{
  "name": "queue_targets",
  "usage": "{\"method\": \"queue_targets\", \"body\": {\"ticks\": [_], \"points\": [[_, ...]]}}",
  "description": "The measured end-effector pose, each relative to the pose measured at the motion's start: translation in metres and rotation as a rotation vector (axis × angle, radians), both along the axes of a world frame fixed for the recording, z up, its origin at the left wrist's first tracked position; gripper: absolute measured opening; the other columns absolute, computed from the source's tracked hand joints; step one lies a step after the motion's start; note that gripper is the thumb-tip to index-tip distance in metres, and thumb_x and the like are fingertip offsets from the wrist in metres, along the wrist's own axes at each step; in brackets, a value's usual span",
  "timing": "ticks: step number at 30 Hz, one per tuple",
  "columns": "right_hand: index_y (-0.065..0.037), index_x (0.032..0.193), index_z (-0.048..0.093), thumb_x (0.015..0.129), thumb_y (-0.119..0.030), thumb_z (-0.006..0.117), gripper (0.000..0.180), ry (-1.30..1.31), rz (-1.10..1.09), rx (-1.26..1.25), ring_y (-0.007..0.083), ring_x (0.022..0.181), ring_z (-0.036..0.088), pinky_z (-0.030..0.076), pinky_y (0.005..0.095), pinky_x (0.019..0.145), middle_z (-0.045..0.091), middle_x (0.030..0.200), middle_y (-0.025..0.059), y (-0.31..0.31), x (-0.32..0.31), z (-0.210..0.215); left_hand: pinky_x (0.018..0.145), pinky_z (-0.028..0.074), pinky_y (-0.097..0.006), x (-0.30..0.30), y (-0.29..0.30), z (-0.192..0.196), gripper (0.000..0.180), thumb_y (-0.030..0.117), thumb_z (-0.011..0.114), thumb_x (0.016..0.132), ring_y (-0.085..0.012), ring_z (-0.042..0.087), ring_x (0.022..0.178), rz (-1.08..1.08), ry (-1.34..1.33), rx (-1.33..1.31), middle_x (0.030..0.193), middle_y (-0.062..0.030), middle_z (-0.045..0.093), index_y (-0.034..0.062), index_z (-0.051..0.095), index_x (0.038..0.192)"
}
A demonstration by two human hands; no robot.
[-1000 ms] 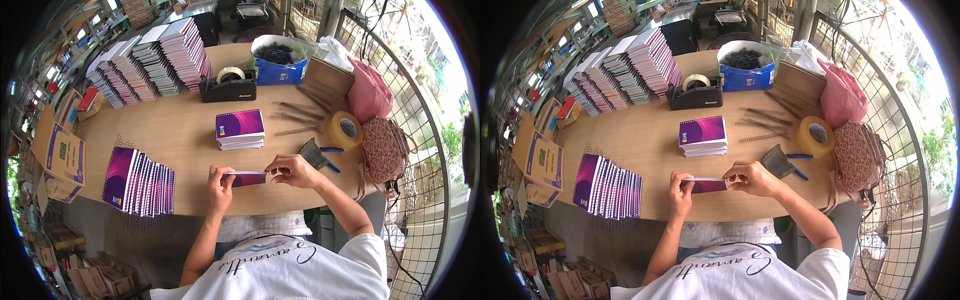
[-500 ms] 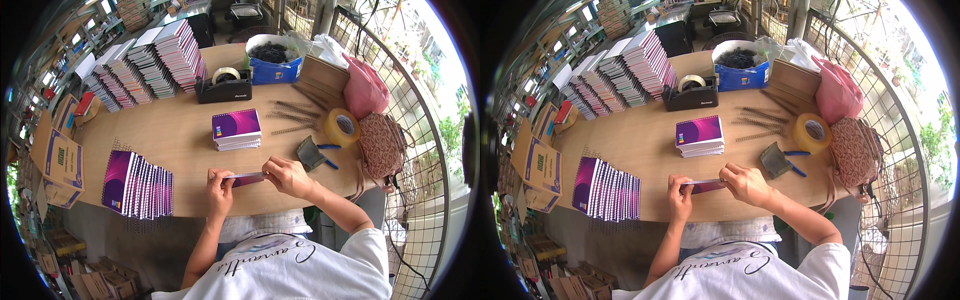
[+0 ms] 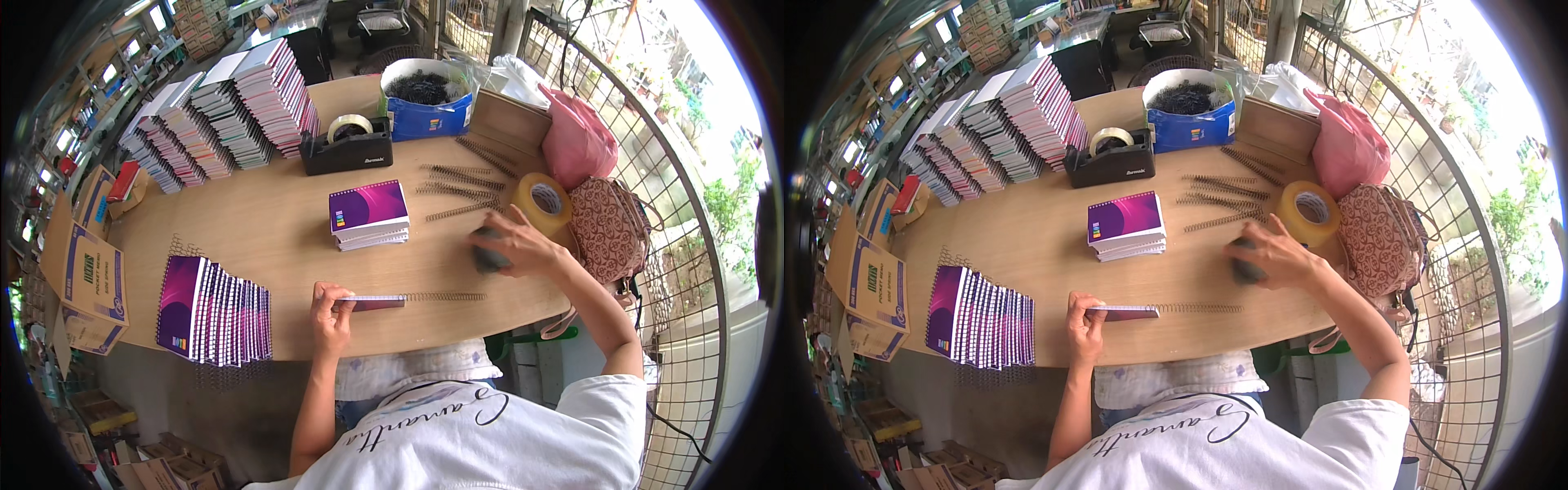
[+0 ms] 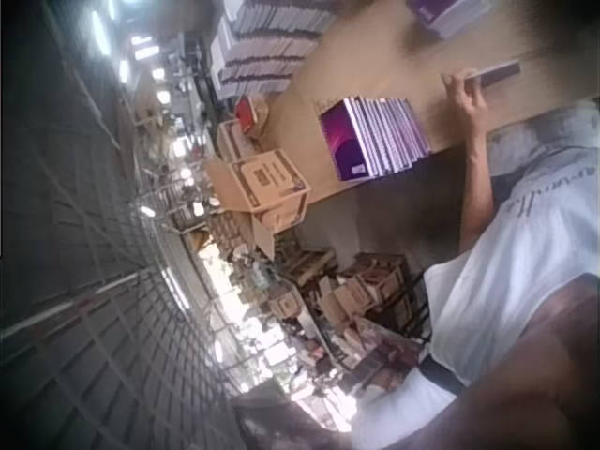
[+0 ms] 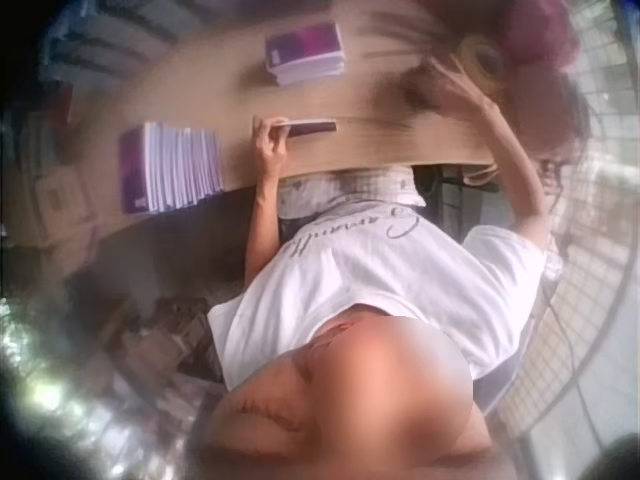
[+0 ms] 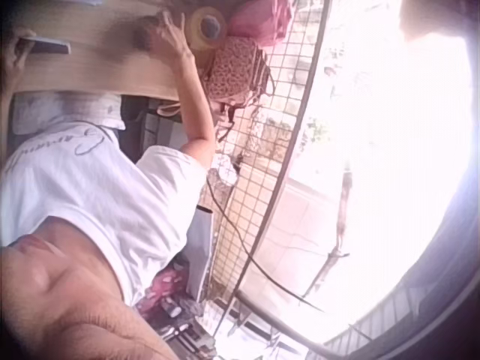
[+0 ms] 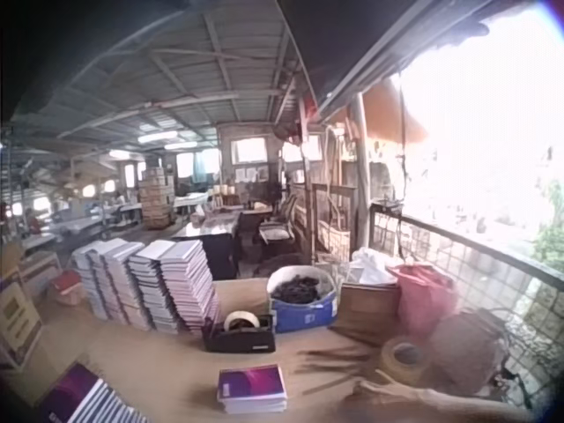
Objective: The person inserts a spiral binding into the holes of paper stacks and covers to assemble notebooks, then cuts the excess spiral with a tool and stacks the finished items.
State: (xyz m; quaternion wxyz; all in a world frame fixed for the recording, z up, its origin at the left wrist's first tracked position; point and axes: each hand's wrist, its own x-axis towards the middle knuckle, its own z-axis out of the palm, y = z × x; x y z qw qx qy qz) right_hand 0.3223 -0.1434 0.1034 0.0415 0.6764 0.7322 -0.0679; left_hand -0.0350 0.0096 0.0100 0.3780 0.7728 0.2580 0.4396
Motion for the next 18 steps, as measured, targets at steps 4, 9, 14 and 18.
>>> {"method": "queue_targets", "body": {"ticks": [4, 9, 14, 18], "points": [[-0.02, 0.138, 0.055, 0.083, -0.035, 0.071, 0.059, 0.633, -0.156, 0.243, 0.0398, 0.118, 0.054, 0.047, 0.0514, 0.097, 0.047, 0.124, 0.0196, 0.014, -0.009, 0.007, 0.072, 0.047, -0.035, 0.007, -0.003, -0.001, 0.011, 0.009, 0.068, 0.089, -0.0241, 0.056, 0.084, -0.038, 0.002, -0.015, 0.091, -0.0097, 0.055, 0.0065, 0.059, 0.096], [-0.005, 0.121, 0.062, 0.086, -0.069, 0.054, 0.074, 0.22, -0.383, 0.285, 0.0432, 0.086, 0.066, 0.057, 0.0454, 0.077, 0.047, 0.122, 0.0257, 0.04, -0.06, -0.041, 0.073, 0.047, -0.036, 0.017, -0.003, 0.002, 0.011, 0.008, 0.068, 0.089, -0.0263, 0.055, 0.086, -0.074, -0.009, -0.052, 0.089, -0.0098, 0.054, 0.0059, 0.059, 0.096], [-0.012, 0.142, 0.048, 0.08, -0.038, 0.076, 0.073, 0.277, -0.217, 0.138, 0.0436, 0.117, 0.056, 0.052, 0.0487, 0.093, 0.043, 0.136, 0.0225, 0.028, -0.046, 0.003, 0.072, 0.047, -0.036, 0.012, -0.001, -0.004, 0.012, 0.009, 0.068, 0.089, -0.0247, 0.056, 0.085, -0.044, -0.021, 0.054, 0.09, -0.0095, 0.053, 0.0054, 0.059, 0.097], [-0.034, 0.149, 0.037, 0.066, -0.012, 0.083, 0.098, -0.236, 0.446, 0.204, 0.037, 0.134, 0.041, 0.04, 0.0497, 0.109, 0.036, 0.15, 0.0102, 0.044, -0.039, -0.009, 0.073, 0.047, -0.036, 0.015, -0.003, 0.003, 0.012, 0.009, 0.068, 0.089, -0.0249, 0.056, 0.086, -0.08, -0.012, -0.012, 0.09, -0.0093, 0.053, 0.0058, 0.059, 0.097]]}}
